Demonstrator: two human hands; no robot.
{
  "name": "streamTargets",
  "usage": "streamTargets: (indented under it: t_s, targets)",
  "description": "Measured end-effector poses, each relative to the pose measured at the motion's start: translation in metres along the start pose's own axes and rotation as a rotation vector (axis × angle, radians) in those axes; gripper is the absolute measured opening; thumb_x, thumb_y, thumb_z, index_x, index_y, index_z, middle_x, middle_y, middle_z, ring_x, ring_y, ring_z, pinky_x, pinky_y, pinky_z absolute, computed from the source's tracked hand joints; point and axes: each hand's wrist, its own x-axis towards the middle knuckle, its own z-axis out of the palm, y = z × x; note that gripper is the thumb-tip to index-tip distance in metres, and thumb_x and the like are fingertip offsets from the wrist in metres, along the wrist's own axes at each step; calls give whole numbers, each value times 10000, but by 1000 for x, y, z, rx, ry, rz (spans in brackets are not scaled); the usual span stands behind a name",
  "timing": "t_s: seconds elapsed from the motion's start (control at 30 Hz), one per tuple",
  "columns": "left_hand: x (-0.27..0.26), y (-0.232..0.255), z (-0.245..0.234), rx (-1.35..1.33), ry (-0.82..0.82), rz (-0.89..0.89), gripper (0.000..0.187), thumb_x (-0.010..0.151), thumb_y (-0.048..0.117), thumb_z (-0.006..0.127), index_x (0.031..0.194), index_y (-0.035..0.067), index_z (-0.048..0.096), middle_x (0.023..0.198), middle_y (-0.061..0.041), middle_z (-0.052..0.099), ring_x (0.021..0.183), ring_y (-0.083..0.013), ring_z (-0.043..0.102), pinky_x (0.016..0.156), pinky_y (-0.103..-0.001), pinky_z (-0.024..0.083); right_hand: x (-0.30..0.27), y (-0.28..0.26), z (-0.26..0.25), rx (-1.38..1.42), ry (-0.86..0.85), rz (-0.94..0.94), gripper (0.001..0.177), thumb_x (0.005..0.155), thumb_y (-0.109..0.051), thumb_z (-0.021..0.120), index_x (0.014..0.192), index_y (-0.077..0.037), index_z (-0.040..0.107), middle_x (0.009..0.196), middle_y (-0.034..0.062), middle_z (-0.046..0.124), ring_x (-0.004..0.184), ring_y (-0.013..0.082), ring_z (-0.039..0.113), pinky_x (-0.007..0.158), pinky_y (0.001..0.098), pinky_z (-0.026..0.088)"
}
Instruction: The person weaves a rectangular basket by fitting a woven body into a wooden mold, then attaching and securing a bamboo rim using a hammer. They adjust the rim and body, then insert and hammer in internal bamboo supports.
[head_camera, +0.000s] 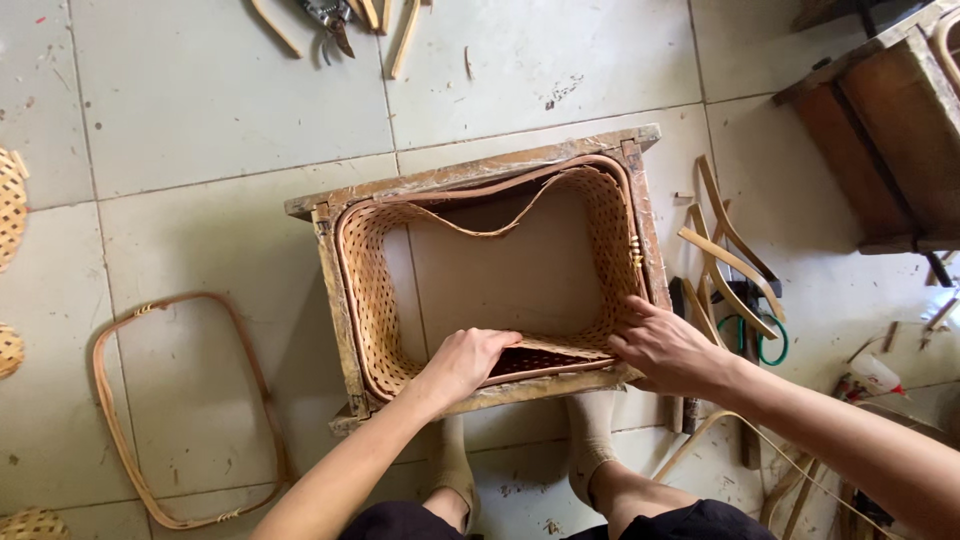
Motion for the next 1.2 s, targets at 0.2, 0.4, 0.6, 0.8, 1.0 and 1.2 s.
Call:
streamTargets:
  t_s: [0.2,0.4,0.6,0.8,1.0,1.2]
  targets:
    - [2,7,-5,63,-57,-31,306,907,46,618,1193,78,722,1147,-131,745,955,-343,730,804,-432,614,8,2,13,44,-162,13,436,782,-373,810,1042,-67,639,826,75,678,830,256,637,1043,397,411]
    - [44,1,-50,185,261,151,534,836,378,859,1275,135,677,1470,-130,510,1356,-283,485,1167,-557,422,25,43,-17,171,723,-308,585,708,52,576,1247,-165,646,1198,107,739,1013,285,716,887,390,579]
    - [110,-21,-81,426,480,128,243,653,265,918,739,106,755,1424,-141,524,1418,-382,368,1183,-727,180,66,106,-70,178,869,504,234,952,-131,668,1116,34,638,994,186,599,640,244,606,452,358,539]
    - [101,-37,-70,394,409,148,217,755,179,889,655,117,706,1404,-97,550,1473,-386,350,1203,-745,122,89,119,-38,195,820,569,148,1032,-100,607,937,11,629,983,132,611,644,222,606,518,368,538]
    - [120,-39,-57,547,587,163,211,790,147,887,709,108,696,1327,-81,599,1433,-355,419,1226,-742,184,96,132,-36,111,699,714,113,1058,-45,579,979,30,609,1013,145,609,629,213,611,462,347,532]
    - [129,-51,-42,559,673,144,212,766,162,893,711,102,697,1242,-48,618,1372,-324,473,1214,-737,238,100,120,-39,42,901,757,647,705,-153,865,1272,-48,572,1325,224,509,1221,377,503,931,530,503]
